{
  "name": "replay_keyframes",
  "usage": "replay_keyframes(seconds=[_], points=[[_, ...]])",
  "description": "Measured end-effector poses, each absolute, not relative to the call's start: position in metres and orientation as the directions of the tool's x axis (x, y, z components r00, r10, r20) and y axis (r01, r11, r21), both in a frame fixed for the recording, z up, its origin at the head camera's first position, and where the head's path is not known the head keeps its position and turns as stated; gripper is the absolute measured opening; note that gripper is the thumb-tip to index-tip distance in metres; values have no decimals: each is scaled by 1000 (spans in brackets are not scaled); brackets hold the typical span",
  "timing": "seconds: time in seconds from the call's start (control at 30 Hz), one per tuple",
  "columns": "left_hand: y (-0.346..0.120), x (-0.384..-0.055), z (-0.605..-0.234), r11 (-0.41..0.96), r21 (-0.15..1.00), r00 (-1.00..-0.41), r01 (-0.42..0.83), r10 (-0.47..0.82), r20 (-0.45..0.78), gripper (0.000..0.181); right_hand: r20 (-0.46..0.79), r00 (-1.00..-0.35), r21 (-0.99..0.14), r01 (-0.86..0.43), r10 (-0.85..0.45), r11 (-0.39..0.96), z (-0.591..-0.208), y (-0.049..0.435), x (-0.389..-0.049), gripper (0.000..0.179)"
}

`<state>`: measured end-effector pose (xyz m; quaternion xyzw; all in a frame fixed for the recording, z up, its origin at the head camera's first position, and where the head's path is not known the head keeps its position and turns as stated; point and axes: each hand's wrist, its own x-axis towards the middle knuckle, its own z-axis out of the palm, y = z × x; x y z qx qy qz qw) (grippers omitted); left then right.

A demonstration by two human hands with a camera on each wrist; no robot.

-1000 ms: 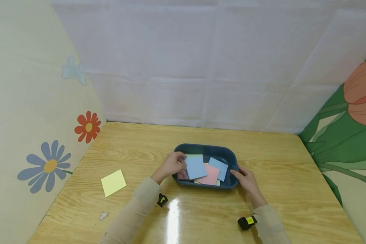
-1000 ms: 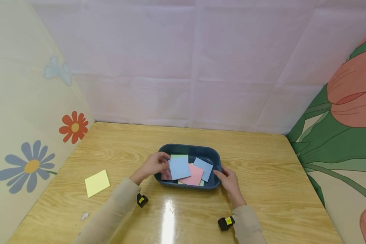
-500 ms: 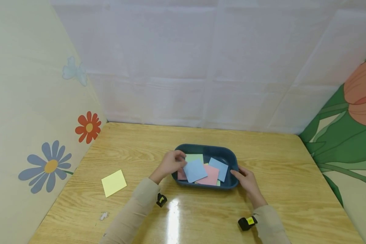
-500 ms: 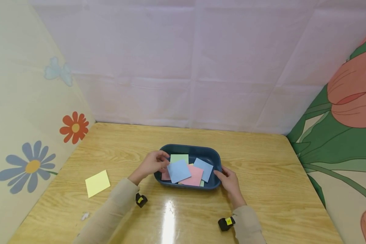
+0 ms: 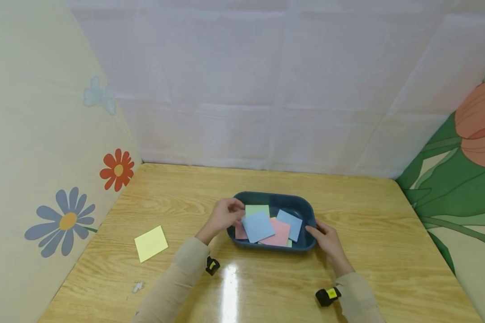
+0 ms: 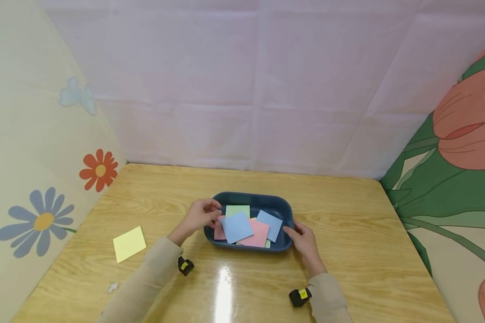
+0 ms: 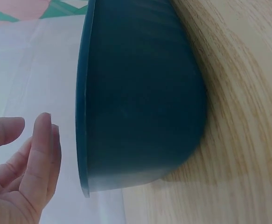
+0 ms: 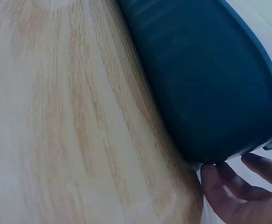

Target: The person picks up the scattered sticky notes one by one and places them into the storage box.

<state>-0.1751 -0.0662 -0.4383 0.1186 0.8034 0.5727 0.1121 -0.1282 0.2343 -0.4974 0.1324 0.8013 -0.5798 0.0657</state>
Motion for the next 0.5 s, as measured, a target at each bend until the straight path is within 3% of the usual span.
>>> replay_keyframes(seconds=[0.5], points=[[-75, -172, -441, 286, 956, -955, 64, 295, -25, 22, -245, -960, -920, 275, 138, 278, -501, 233, -128, 50]])
